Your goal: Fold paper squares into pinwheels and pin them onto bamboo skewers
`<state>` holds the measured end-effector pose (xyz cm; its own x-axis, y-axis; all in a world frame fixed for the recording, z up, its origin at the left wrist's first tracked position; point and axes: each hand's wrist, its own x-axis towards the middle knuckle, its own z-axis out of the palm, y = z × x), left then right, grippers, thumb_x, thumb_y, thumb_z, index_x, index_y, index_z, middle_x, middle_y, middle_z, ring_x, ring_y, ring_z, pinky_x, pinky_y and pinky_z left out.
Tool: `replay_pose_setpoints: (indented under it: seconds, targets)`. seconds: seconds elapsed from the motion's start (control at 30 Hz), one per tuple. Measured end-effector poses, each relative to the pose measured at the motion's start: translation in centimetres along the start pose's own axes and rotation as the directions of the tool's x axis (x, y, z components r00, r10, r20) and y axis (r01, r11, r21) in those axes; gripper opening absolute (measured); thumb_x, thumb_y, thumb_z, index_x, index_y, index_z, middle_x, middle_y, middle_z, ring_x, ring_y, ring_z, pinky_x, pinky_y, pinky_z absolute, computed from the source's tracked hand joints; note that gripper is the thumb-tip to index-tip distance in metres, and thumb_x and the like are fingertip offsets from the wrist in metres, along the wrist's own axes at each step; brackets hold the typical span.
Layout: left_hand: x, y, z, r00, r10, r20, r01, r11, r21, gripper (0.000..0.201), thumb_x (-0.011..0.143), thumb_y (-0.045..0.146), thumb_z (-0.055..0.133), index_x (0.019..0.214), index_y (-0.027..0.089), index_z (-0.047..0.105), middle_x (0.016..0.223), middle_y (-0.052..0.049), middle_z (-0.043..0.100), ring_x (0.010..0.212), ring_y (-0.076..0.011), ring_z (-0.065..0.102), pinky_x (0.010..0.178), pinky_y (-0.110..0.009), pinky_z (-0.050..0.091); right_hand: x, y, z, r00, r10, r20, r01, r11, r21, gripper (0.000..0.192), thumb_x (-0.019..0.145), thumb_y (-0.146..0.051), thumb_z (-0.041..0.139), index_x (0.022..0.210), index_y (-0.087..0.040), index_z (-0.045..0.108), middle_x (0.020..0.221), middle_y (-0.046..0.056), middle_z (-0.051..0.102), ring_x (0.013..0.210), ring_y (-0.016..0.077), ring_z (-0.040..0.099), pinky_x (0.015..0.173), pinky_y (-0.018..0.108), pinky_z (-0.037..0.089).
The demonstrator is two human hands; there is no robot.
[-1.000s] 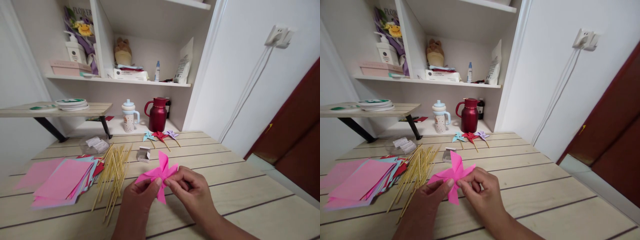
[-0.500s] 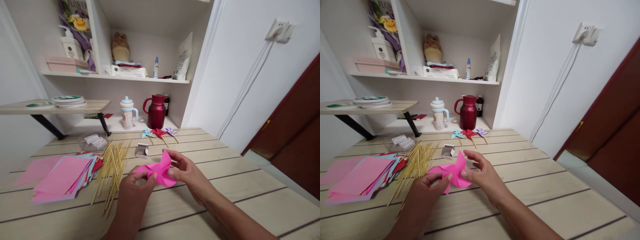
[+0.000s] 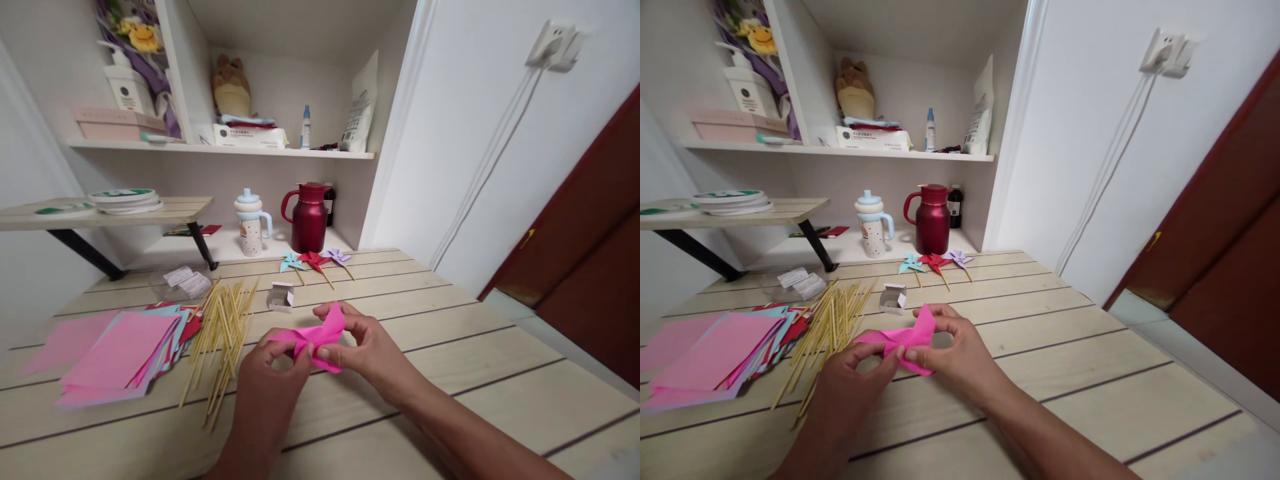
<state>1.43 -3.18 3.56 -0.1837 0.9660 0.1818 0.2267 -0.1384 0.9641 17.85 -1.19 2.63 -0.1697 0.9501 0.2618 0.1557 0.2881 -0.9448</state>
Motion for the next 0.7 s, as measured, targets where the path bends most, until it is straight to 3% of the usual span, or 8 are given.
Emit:
replay_pose_setpoints:
  seconds: [0.13, 0.37, 0.53, 0.7]
  targets:
    - [0.0, -0.4, 0.2, 1.000, 0.016, 0.012, -0.016, 1.000, 0.001, 0.006, 0.063, 0.024, 0.075, 0.058, 0.027, 0.077, 0.069, -0.002, 0.073, 0.071, -0.0243, 0.063, 0.072, -0.031, 0.045, -0.1, 0.0, 0.2, 0.998, 0.055, -0.015, -0.054, 0.997, 0.063, 0.014, 0.069, -0.031, 0.082, 0.075, -0.020, 0.076, 0.108, 0.007, 0.068, 0.099, 0.0236, 0.063, 0.082, 0.034, 0.051]
    - [-0.1, -0.6, 0.2, 0.993, -0.085, 0.079, 0.088, 0.996, -0.033, 0.008, 0.067, 0.028, 0.075, 0.062, 0.022, 0.074, 0.074, -0.004, 0.073, 0.075, -0.0248, 0.064, 0.074, -0.031, 0.044, 0.0, 0.8, 0.4, 0.984, 0.166, 0.064, -0.178, 0.935, 0.307, 0.016, 0.068, -0.026, 0.083, 0.078, -0.017, 0.075, 0.077, 0.000, 0.068, 0.069, 0.0129, 0.058, 0.065, 0.025, 0.044]
    - [-0.1, -0.3, -0.3, 0.975, -0.123, 0.185, 0.149, 0.980, -0.135, 0.027, 0.081, 0.045, 0.065, 0.089, 0.021, 0.076, 0.092, -0.005, 0.074, 0.085, -0.0245, 0.063, 0.076, -0.030, 0.045, 0.3, 1.1, 0.6, 0.961, 0.270, 0.065, -0.269, 0.846, 0.460, 0.020, 0.059, -0.027, 0.088, 0.068, -0.014, 0.076, 0.065, 0.001, 0.070, 0.059, 0.0110, 0.055, 0.060, 0.024, 0.042]
    - [0.3, -0.1, -0.7, 0.983, -0.131, 0.131, 0.149, 0.979, -0.137, 0.040, 0.081, 0.050, 0.064, 0.106, 0.019, 0.072, 0.118, -0.008, 0.070, 0.111, -0.0267, 0.061, 0.099, -0.034, 0.040, 0.5, 1.2, 0.6, 0.959, 0.278, 0.048, -0.259, 0.799, 0.543, 0.021, 0.059, -0.027, 0.089, 0.070, -0.013, 0.078, 0.066, 0.003, 0.073, 0.058, 0.0102, 0.056, 0.061, 0.023, 0.042]
